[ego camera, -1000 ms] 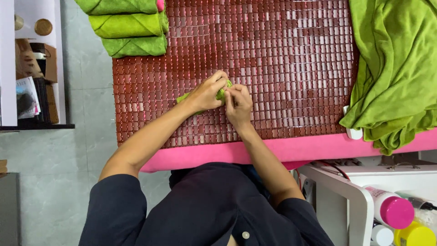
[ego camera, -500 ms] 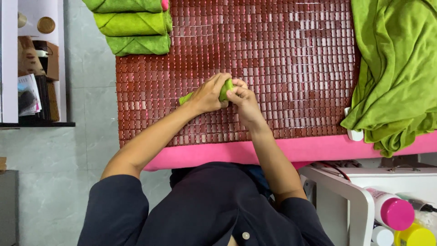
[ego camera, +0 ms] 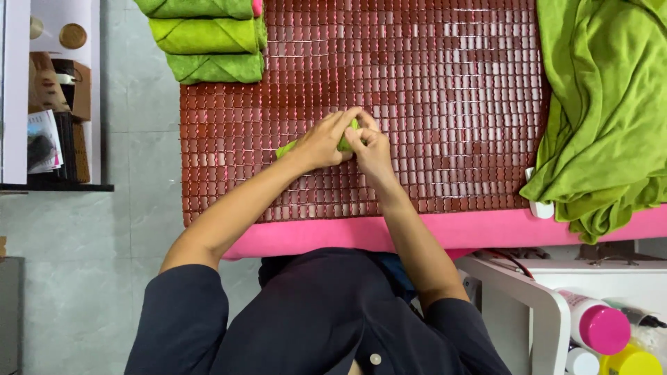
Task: Folding and rolling green towels into a decorative shape on a massage table.
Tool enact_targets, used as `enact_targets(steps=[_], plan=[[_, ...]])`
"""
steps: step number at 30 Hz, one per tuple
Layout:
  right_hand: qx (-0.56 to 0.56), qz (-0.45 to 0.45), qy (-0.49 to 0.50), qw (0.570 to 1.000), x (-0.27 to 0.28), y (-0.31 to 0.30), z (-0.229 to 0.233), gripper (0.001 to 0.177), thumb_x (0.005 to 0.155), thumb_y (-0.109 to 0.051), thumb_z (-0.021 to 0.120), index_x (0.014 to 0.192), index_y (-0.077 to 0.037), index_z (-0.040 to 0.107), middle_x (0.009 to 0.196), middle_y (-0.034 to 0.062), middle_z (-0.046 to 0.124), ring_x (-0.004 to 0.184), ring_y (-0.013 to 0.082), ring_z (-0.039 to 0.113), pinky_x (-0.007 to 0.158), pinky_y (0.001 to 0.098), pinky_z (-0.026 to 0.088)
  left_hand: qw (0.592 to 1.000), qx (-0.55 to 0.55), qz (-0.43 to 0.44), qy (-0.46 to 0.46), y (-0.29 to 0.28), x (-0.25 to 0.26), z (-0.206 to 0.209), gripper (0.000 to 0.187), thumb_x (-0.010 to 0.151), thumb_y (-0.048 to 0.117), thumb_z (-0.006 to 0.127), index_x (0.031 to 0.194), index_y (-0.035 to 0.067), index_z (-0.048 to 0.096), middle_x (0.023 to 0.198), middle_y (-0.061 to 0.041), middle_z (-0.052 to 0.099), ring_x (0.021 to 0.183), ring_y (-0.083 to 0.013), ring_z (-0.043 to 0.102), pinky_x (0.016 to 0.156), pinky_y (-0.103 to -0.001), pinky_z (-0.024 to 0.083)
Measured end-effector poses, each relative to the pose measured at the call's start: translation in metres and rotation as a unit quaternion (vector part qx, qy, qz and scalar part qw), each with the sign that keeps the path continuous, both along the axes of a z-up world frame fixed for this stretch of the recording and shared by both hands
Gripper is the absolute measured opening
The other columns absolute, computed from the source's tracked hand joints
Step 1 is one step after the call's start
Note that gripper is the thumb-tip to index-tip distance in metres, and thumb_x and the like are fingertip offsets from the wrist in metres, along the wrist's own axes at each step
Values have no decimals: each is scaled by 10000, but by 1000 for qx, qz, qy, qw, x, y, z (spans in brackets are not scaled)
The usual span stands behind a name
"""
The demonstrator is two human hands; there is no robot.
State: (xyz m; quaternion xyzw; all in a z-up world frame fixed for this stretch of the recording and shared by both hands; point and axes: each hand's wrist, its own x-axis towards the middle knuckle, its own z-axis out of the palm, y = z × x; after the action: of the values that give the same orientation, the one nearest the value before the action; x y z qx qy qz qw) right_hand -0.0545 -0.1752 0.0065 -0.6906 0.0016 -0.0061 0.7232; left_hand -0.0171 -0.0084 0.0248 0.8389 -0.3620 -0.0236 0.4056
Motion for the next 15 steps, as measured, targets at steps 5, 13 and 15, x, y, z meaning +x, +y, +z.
enact_targets(steps=[5, 13, 15], plan=[[11, 64, -106, 992, -8, -12, 7, 327, 1094, -193, 627, 1340, 15, 576, 1590, 285, 399, 1419, 423, 505, 1134, 551, 433, 986, -140, -16, 92, 12, 12, -11, 682, 888, 291, 878, 1443, 138, 512, 1247, -230, 597, 1205, -518, 604, 1023, -611, 471], [6, 61, -172, 983, -8, -12, -19, 419, 938, 83, 769, 1288, -4, 556, 1605, 212, 409, 1257, 385, 675, 981, 376, 613, 973, -202, -44, 101, 10, 21, -34, 343, 914, 358, 869, 1064, 112, 684, 1350, -157, 586, 1220, -391, 608, 1056, -504, 454], [-15, 54, -187, 981, -11, -10, -7, 362, 940, 88, 768, 1241, 7, 584, 1624, 231, 360, 1279, 453, 639, 974, 435, 619, 975, -197, -45, 90, 10, 20, -28, 366, 924, 359, 859, 1048, 83, 653, 1330, -178, 586, 1185, -413, 620, 1024, -513, 470]])
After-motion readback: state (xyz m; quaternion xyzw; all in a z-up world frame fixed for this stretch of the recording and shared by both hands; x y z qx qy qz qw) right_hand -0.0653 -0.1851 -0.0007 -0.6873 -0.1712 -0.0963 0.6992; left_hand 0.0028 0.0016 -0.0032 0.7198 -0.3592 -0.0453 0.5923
